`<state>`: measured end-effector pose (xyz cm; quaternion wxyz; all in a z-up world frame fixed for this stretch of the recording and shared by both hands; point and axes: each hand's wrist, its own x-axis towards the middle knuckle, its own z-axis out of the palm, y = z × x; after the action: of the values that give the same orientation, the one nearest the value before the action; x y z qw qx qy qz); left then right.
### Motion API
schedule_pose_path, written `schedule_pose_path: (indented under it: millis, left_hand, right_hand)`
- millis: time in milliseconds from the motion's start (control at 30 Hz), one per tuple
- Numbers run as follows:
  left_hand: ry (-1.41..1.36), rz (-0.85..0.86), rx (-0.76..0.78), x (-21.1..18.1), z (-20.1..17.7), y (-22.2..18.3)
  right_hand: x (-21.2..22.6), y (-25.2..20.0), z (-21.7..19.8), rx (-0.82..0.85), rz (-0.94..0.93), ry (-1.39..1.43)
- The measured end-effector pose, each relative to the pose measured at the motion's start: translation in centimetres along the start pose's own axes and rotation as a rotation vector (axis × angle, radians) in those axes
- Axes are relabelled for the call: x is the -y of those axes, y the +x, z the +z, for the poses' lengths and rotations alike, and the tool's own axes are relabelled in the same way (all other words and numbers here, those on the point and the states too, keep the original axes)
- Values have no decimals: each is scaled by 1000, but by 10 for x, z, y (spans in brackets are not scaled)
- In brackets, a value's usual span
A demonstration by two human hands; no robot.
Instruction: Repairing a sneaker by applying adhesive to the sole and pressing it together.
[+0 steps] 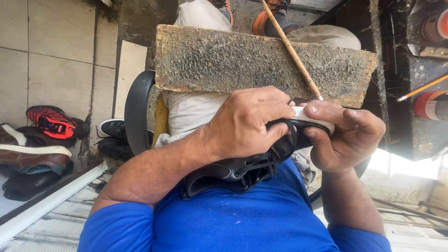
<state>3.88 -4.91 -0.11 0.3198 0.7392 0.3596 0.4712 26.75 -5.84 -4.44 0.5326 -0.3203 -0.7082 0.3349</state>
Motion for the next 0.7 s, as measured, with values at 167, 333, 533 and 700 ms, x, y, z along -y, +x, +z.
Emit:
schedule_pose_path:
  millis: [167,333,533,700]
  left_hand:
    - [109,80,-5,-7,1,1]
    - [115,92,-42,-10,3,2]
    - [115,65,-59,-10,1,2]
    - [172,63,-61,-10,8,0]
  right_hand:
    - [-4,5,2,-13,-108,6]
    - [0,10,9,-47,-117,51]
    - [11,15,6,71,-30,-6]
    - [13,14,11,39,-19,-39]
